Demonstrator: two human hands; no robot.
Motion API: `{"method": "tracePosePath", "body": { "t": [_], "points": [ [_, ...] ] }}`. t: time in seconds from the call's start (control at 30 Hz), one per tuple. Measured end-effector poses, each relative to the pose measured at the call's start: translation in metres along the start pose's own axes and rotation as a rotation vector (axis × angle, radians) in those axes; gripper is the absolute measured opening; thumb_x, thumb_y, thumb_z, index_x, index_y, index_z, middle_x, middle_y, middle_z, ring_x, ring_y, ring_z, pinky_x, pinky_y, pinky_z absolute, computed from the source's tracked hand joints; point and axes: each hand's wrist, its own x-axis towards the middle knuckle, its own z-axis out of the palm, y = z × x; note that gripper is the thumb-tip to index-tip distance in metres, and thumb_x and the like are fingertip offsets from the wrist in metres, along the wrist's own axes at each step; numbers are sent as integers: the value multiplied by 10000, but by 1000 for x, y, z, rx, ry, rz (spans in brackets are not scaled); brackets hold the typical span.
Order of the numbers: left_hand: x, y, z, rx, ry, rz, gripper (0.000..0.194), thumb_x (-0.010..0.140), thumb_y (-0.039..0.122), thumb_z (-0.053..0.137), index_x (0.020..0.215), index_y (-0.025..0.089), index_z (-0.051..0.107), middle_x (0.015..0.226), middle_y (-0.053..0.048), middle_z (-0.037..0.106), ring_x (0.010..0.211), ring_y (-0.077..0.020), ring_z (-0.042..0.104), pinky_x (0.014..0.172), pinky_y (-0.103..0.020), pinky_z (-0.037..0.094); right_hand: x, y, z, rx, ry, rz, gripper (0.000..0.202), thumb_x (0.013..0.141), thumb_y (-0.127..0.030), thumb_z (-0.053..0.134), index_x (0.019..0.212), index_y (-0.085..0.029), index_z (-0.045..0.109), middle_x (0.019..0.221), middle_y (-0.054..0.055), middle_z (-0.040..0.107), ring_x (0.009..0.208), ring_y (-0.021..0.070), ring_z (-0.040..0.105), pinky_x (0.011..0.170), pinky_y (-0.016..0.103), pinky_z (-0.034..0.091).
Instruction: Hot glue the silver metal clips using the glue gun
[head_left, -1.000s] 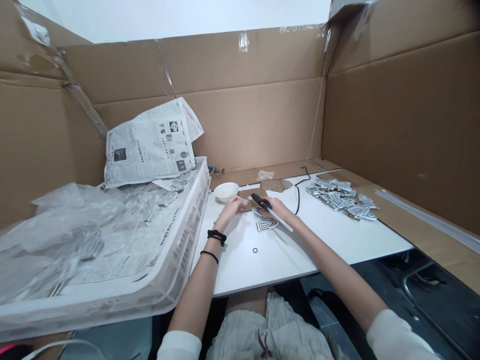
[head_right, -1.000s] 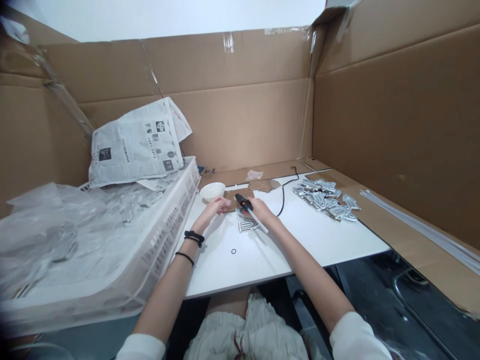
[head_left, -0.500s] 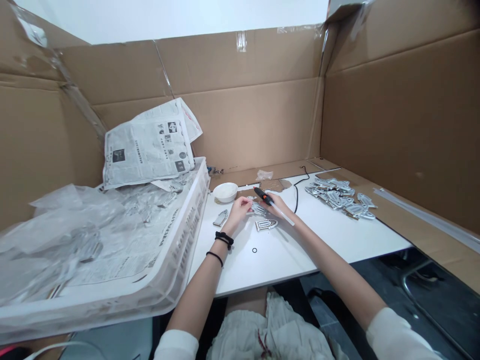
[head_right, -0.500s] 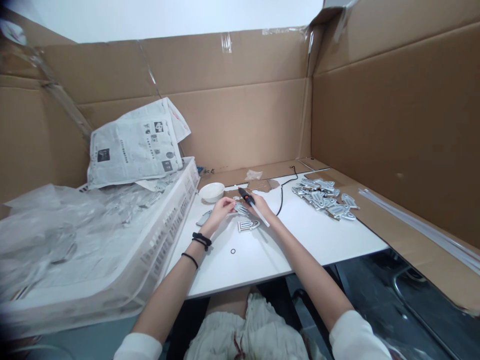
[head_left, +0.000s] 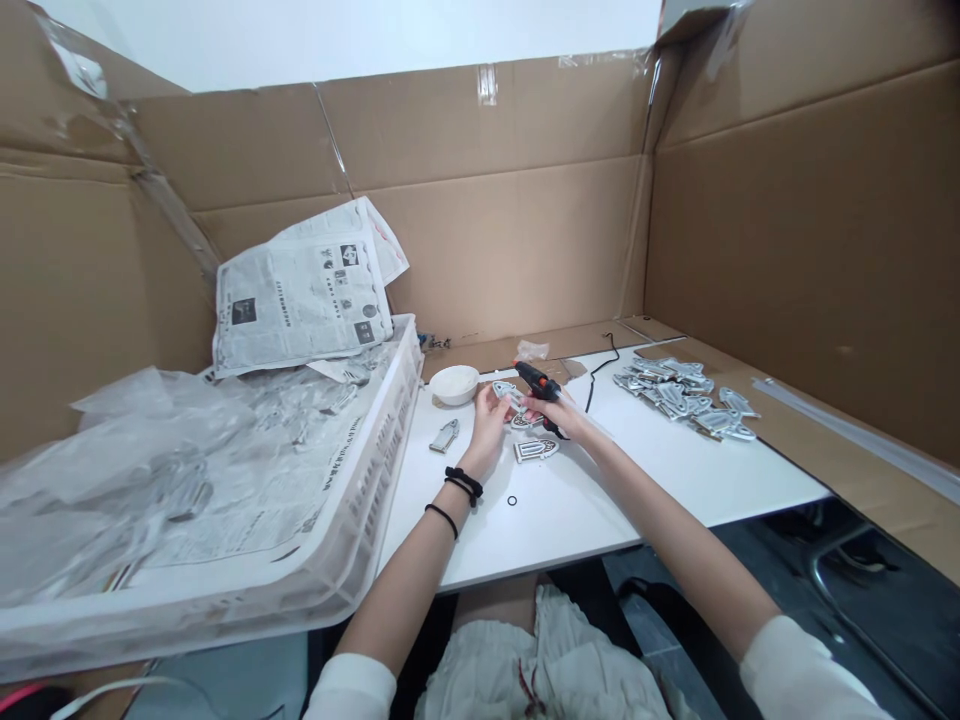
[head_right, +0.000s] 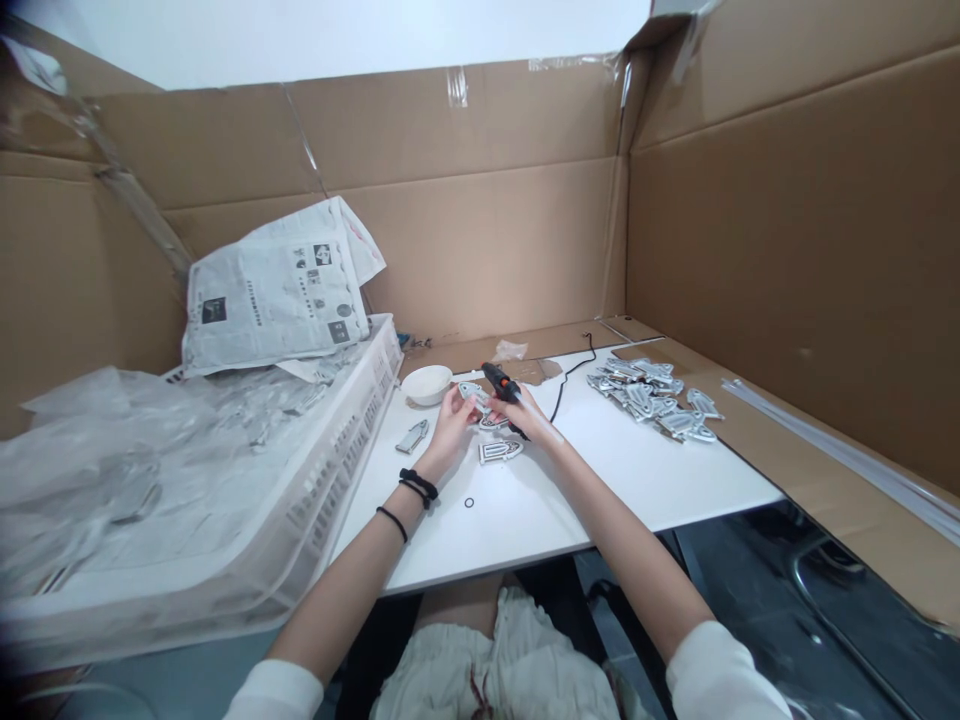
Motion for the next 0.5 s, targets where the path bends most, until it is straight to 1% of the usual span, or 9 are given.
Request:
{"method": "tracePosePath", "body": {
  "t": [0.07, 0.17, 0.23, 0.3, 0.37, 0.43, 0.47, 0.5],
  "points": [
    [-2, -4, 4, -25, -53, -8, 187, 850, 226, 559, 1005, 137, 502, 913, -43, 579, 739, -90, 546, 684, -213, 441, -2, -4, 3, 53, -23, 41, 281, 646, -318, 728, 800, -171, 546, 640, 36, 632, 597, 189, 619, 630, 323, 524],
    [-4, -8, 9, 0, -43, 30, 147, 847, 251, 557, 933, 141, 513, 852, -23, 567, 692, -84, 517, 663, -206, 428, -8, -13, 6, 110, -53, 86, 217, 669, -267, 701, 799, -171, 556, 665, 47, 649, 645, 194, 639, 693, 328, 539],
    [-3, -6, 9, 52, -33, 78, 137, 836, 251, 558, 910, 146, 511, 823, -14, 563, 662, -82, 500, 634, -198, 413, -10, -17, 7, 102, -72, 104, 190, 687, -264, 676, 802, -168, 559, 668, 55, 653, 669, 201, 645, 714, 330, 536],
    [3, 2, 3, 133, -35, 98, 117, 829, 240, 538, 898, 149, 514, 819, -21, 573, 668, -93, 511, 640, -206, 419, -10, -17, 5, 49, -76, 91, 203, 697, -297, 663, 812, -162, 565, 685, 66, 656, 677, 204, 642, 700, 329, 528],
    [13, 16, -14, 264, -10, 86, 134, 810, 201, 508, 930, 149, 535, 867, -45, 605, 728, -121, 551, 701, -236, 446, -9, -13, 2, -44, -52, 26, 248, 698, -351, 654, 828, -157, 571, 695, 61, 647, 648, 196, 622, 639, 314, 509],
    [22, 33, -39, 478, 57, 84, 247, 752, 134, 488, 984, 150, 571, 948, -67, 636, 826, -157, 582, 783, -269, 455, -6, -9, -2, -162, -5, -49, 272, 694, -393, 635, 819, -162, 566, 651, 31, 607, 570, 168, 567, 555, 290, 463],
    [26, 42, -54, 617, 88, 98, 289, 712, 103, 482, 973, 153, 597, 981, -72, 647, 887, -178, 587, 827, -284, 448, -4, -6, -4, -222, 23, -70, 266, 690, -399, 623, 799, -166, 558, 617, 14, 578, 530, 153, 529, 524, 279, 433],
    [29, 49, -67, 747, 89, 82, 312, 678, 82, 477, 944, 159, 621, 1000, -72, 656, 936, -197, 584, 859, -296, 440, -2, -5, -6, -276, 52, -77, 253, 687, -400, 609, 771, -169, 546, 588, 0, 549, 505, 141, 495, 507, 271, 406]
  ]
}}
